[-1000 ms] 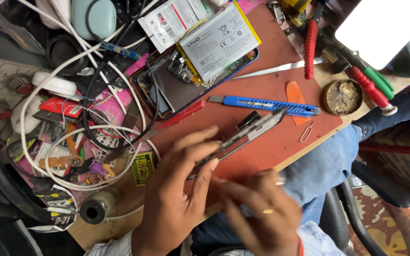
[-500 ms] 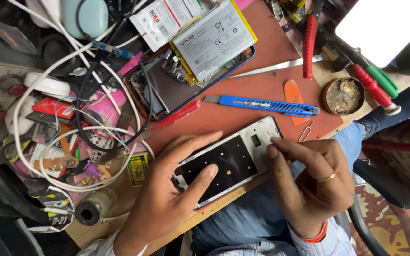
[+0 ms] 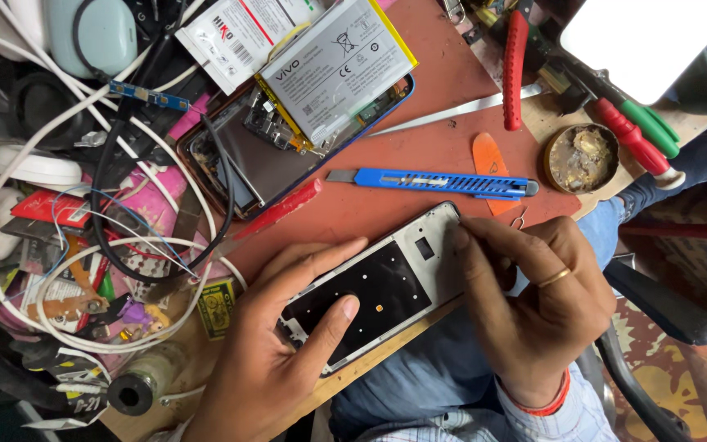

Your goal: The person disassembles a smartphone at a cluttered repair workbench. They pry open the phone's back cover and frame by hand, lift out the internal assembly, brush debris off the components, and handle and peel the battery pack out of the device.

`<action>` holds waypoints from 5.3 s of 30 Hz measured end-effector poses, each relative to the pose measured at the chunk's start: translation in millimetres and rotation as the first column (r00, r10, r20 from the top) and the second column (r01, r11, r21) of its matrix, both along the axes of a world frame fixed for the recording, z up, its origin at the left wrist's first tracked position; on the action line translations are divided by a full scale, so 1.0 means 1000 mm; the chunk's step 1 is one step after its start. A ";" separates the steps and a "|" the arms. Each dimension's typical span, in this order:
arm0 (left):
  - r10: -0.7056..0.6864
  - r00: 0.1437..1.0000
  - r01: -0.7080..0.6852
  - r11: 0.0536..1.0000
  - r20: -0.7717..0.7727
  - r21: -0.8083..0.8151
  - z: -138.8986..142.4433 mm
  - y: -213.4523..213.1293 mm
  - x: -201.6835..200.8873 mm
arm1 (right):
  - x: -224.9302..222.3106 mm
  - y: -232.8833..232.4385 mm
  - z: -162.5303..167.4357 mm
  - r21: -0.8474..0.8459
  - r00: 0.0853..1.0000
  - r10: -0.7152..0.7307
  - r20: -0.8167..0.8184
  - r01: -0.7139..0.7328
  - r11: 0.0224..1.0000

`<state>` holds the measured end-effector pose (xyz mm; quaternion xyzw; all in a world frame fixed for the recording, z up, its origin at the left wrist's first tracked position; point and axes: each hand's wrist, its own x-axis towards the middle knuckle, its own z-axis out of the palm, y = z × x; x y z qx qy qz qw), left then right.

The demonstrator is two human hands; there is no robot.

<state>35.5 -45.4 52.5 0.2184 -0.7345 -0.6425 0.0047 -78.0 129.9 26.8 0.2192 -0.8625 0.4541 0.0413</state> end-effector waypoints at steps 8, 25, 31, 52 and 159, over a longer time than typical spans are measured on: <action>-0.004 1.000 0.004 1.000 0.000 -0.008 -0.002 0.000 0.001 | -0.002 -0.002 -0.001 -0.003 1.000 0.018 0.011 -0.018 1.000; 0.025 0.998 -0.029 0.997 0.050 0.078 0.000 0.000 0.000 | 0.000 -0.005 0.001 0.013 0.999 0.045 0.000 -0.045 0.999; 0.047 0.998 -0.050 0.996 0.045 0.074 -0.002 0.001 -0.001 | -0.004 -0.003 -0.001 0.036 0.999 0.030 0.015 -0.030 0.999; 0.019 0.999 -0.019 1.000 -0.036 0.001 -0.008 -0.001 0.001 | -0.002 -0.005 0.008 0.142 0.997 0.071 0.018 -0.073 0.987; 0.070 0.985 -0.071 0.997 -0.160 -0.001 -0.012 0.004 0.001 | -0.009 -0.009 0.008 0.028 0.998 0.061 0.030 -0.062 0.998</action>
